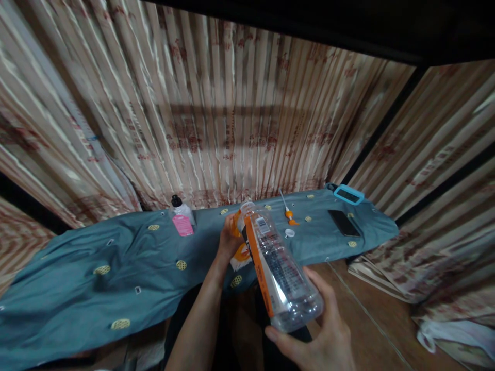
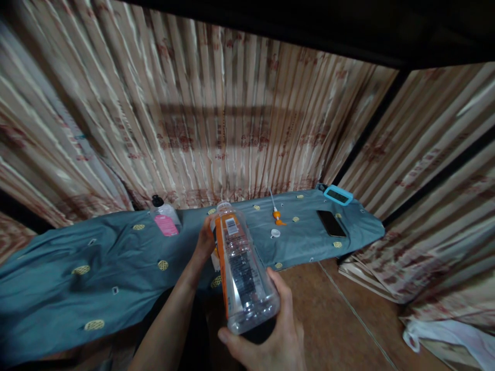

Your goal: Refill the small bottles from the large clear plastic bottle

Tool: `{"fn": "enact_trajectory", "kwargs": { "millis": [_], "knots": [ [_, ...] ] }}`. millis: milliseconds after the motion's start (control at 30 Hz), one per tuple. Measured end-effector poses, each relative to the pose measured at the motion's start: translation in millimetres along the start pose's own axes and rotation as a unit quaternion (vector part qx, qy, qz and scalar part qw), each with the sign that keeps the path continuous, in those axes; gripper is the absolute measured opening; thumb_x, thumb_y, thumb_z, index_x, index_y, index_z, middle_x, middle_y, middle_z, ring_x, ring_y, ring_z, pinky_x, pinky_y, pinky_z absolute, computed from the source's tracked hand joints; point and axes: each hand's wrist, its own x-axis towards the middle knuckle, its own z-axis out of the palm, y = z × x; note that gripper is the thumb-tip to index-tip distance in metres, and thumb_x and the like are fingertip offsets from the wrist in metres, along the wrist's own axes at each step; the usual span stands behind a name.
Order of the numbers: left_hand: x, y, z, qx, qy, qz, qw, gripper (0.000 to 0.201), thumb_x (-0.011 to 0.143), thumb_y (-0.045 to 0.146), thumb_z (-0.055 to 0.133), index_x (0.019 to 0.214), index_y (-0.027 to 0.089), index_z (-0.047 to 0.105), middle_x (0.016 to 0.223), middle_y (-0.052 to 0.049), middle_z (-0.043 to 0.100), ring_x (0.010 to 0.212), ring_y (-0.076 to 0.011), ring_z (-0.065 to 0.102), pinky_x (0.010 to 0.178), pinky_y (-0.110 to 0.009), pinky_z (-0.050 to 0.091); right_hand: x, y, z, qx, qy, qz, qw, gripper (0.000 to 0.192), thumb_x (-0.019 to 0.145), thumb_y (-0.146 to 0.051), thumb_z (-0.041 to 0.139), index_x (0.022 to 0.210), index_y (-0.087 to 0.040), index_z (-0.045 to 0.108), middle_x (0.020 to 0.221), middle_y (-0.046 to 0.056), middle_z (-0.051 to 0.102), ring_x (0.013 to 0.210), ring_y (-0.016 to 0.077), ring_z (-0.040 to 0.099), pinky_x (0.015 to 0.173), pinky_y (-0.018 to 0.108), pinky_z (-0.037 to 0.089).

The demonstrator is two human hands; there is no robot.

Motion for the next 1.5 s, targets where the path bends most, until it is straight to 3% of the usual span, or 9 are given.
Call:
{"fn": "enact_trajectory", "kwargs": {
  "millis": [167, 367, 567, 800, 1133, 1500],
  "knots": [
    [1, -1, 0.0, 0.008, 0.008, -0.001, 1.000, 0.050, 0.067, 0.038, 0.080, 0.109, 0.023, 0.057, 0.104, -0.006, 0.070, 0.092, -0.0248, 0.068, 0.085, -0.042, 0.055, -1, 3, 1, -0.001, 0.012, -0.005, 1.000, 0.090, 0.059, -0.045, 0.080, 0.141, -0.028, 0.045, 0.116, 0.008, 0.075, 0.103, 0.0340, 0.075, 0.075, 0.043, 0.059],
    [1, -1, 0.4, 0.002, 0.009, -0.017, 1.000, 0.040, 0.077, 0.041, 0.071, 0.109, 0.022, 0.058, 0.104, -0.007, 0.070, 0.092, -0.0245, 0.068, 0.085, -0.042, 0.056, -2, -2, 1, 0.011, 0.011, 0.020, 1.000, 0.092, 0.056, -0.047, 0.080, 0.140, -0.028, 0.046, 0.118, 0.008, 0.074, 0.111, 0.0359, 0.072, 0.078, 0.043, 0.058],
    [1, 1, 0.4, 0.006, -0.001, -0.005, 1.000, 0.044, 0.074, 0.044, 0.074, 0.109, 0.022, 0.058, 0.104, -0.007, 0.068, 0.093, -0.0243, 0.068, 0.085, -0.041, 0.055, -3, -3, 0, 0.001, 0.010, 0.021, 1.000, 0.092, 0.058, -0.047, 0.079, 0.141, -0.028, 0.045, 0.121, 0.009, 0.073, 0.119, 0.0373, 0.069, 0.079, 0.043, 0.057],
    [1, -1, -0.4, 0.006, -0.001, 0.004, 1.000, 0.049, 0.070, 0.043, 0.077, 0.109, 0.023, 0.056, 0.097, -0.003, 0.068, 0.084, -0.0214, 0.067, 0.080, -0.038, 0.053, -3, -1, 1, -0.007, 0.020, 0.005, 1.000, 0.091, 0.058, -0.048, 0.080, 0.140, -0.028, 0.047, 0.123, 0.009, 0.073, 0.115, 0.0368, 0.070, 0.078, 0.043, 0.058],
    [2, 3, -0.3, -0.001, -0.002, -0.005, 1.000, 0.044, 0.072, 0.039, 0.077, 0.107, 0.022, 0.056, 0.100, -0.003, 0.069, 0.089, -0.0212, 0.069, 0.084, -0.037, 0.056, -5, -15, -1, 0.022, 0.012, 0.034, 0.999, 0.090, 0.059, -0.050, 0.077, 0.139, -0.026, 0.045, 0.127, 0.011, 0.071, 0.116, 0.0383, 0.069, 0.086, 0.049, 0.056],
    [1, 0, 0.2, 0.013, -0.008, 0.011, 1.000, 0.049, 0.070, 0.038, 0.078, 0.110, 0.022, 0.056, 0.105, -0.004, 0.071, 0.093, -0.0226, 0.069, 0.085, -0.038, 0.055, -4, -15, -2, 0.030, 0.007, 0.066, 0.997, 0.092, 0.054, -0.047, 0.077, 0.139, -0.027, 0.047, 0.118, 0.007, 0.074, 0.113, 0.0366, 0.071, 0.082, 0.044, 0.057]
  ]
}}
